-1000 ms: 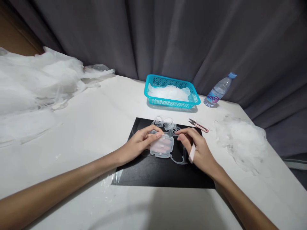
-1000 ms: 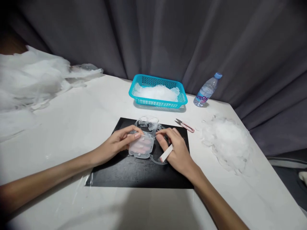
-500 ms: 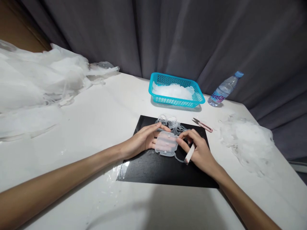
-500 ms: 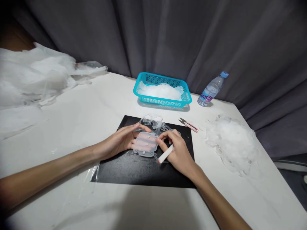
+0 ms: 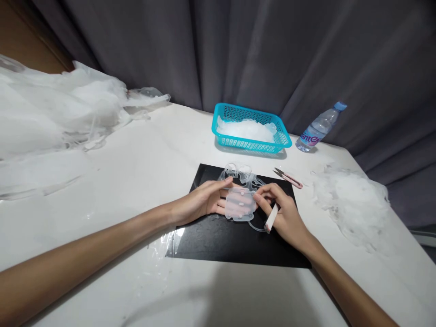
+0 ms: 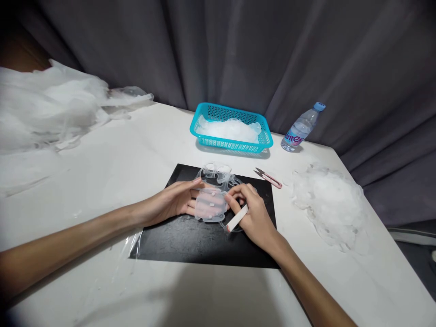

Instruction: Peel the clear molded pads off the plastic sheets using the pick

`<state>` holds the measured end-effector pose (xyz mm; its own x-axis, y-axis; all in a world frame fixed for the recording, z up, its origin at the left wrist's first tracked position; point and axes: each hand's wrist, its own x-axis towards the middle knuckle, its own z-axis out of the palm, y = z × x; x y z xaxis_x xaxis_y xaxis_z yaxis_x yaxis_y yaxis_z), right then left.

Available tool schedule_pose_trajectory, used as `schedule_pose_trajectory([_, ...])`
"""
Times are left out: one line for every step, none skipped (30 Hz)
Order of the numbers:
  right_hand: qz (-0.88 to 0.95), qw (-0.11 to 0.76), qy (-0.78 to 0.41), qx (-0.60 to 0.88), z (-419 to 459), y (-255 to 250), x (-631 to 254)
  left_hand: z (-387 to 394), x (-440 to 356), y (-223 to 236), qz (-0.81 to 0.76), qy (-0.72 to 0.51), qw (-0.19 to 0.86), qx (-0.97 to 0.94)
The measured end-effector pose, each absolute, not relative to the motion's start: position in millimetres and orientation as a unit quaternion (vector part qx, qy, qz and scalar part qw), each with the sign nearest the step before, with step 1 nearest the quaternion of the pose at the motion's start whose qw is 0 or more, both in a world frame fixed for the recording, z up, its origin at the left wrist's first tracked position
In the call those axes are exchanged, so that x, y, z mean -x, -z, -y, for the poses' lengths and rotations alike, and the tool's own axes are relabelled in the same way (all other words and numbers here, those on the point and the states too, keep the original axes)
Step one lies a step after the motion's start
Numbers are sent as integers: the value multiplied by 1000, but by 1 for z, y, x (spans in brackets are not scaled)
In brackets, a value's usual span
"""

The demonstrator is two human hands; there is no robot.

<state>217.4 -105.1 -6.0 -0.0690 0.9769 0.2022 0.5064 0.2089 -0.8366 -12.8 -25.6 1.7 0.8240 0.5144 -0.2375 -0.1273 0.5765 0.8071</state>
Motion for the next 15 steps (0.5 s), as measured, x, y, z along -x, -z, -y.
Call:
schedule_pose_trajectory([669, 400, -295, 553, 105, 7, -217, 26, 13, -2, -227, -187, 859, -419])
schedule_pose_trajectory([669, 402, -293, 551, 104, 7, -218, 26, 13, -1, -225, -187, 860, -417])
schedule_pose_trajectory([669, 405, -293, 550, 104, 8, -218, 26, 13, -1, -223, -187, 861, -416])
schedule_pose_trajectory([667, 408, -293, 550, 103, 8, -219, 25, 14, -1, -224, -187, 862, -414])
schedule_pose_trajectory([664, 412, -293, 551, 102, 9, -219, 25, 14, -1, -225, -187, 863, -411])
schedule_pose_trajectory([663, 415, -290, 551, 102, 8, -221, 24, 15, -1, -227, -185, 865, -407])
schedule_pose_trajectory([665, 418, -281, 551, 101, 8, -222, 24, 15, -1, -228, -183, 868, -402])
schedule_pose_trajectory([672, 417, -267, 551, 101, 7, -223, 23, 16, -1, -229, -183, 870, -397])
schedule_pose_trajectory([681, 414, -247, 551, 101, 6, -224, 22, 16, -2, -230, -185, 871, -393])
schedule_pose_trajectory([694, 408, -227, 548, 101, 5, -225, 21, 16, -2, -234, -190, 869, -392])
schedule_pose_trajectory([708, 400, -209, 544, 102, 4, -226, 21, 17, -3, -239, -198, 864, -396])
schedule_pose_trajectory([723, 389, -196, 536, 103, 3, -225, 21, 17, -5, -244, -209, 856, -404])
schedule_pose_trajectory([741, 375, -188, 524, 104, 3, -225, 20, 17, -6, -251, -223, 846, -414])
schedule_pose_trajectory([762, 358, -185, 507, 105, 2, -223, 20, 17, -7, -256, -235, 836, -425])
schedule_pose_trajectory([784, 340, -183, 487, 106, 2, -221, 19, 18, -9, -260, -248, 826, -434])
